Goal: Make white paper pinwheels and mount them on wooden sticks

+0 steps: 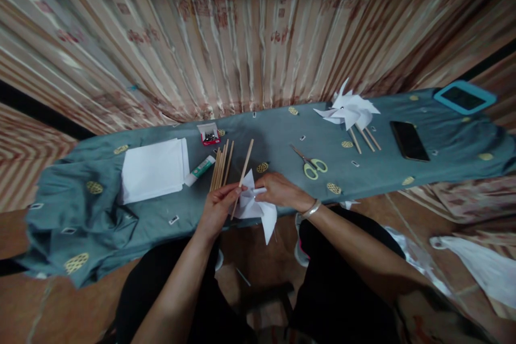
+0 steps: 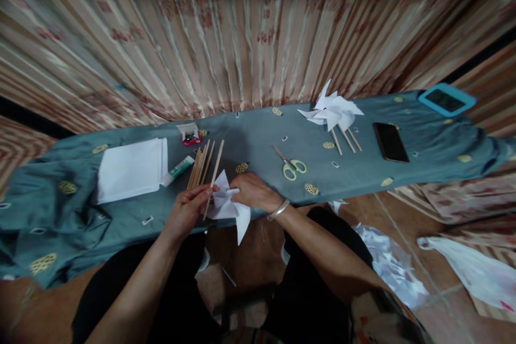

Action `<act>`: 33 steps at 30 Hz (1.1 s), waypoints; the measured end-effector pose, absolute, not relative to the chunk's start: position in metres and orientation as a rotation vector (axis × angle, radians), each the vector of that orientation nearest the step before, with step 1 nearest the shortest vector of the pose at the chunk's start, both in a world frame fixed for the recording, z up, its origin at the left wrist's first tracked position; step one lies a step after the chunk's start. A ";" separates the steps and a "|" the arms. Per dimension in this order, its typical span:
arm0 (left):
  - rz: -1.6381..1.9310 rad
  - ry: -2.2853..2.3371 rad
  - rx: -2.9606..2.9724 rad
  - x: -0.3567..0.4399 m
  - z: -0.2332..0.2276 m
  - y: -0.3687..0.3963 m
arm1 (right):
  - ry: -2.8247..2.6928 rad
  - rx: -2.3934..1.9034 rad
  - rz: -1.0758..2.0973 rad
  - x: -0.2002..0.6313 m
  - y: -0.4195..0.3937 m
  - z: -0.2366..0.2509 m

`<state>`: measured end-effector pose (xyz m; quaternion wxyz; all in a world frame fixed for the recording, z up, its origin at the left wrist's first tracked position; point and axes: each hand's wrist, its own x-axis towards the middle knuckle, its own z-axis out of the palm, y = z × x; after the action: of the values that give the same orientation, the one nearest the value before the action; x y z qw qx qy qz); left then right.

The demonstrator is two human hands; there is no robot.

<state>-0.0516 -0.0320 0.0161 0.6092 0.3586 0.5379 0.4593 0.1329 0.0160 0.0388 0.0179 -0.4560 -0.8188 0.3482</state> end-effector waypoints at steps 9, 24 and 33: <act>1.190 1.159 0.721 -0.058 0.025 -0.027 | -2.597 -1.352 1.013 0.133 0.011 0.042; 1.438 1.301 0.652 -0.074 0.030 -0.016 | -2.079 -1.190 0.727 0.173 0.008 0.062; 1.318 1.238 0.607 -0.057 0.028 -0.013 | -1.064 -1.285 1.187 0.175 0.027 0.070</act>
<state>-0.0567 -0.0127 0.0282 0.5787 0.2595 0.5295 0.5634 0.1747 0.0275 0.0696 0.5203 -0.5358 -0.4439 0.4951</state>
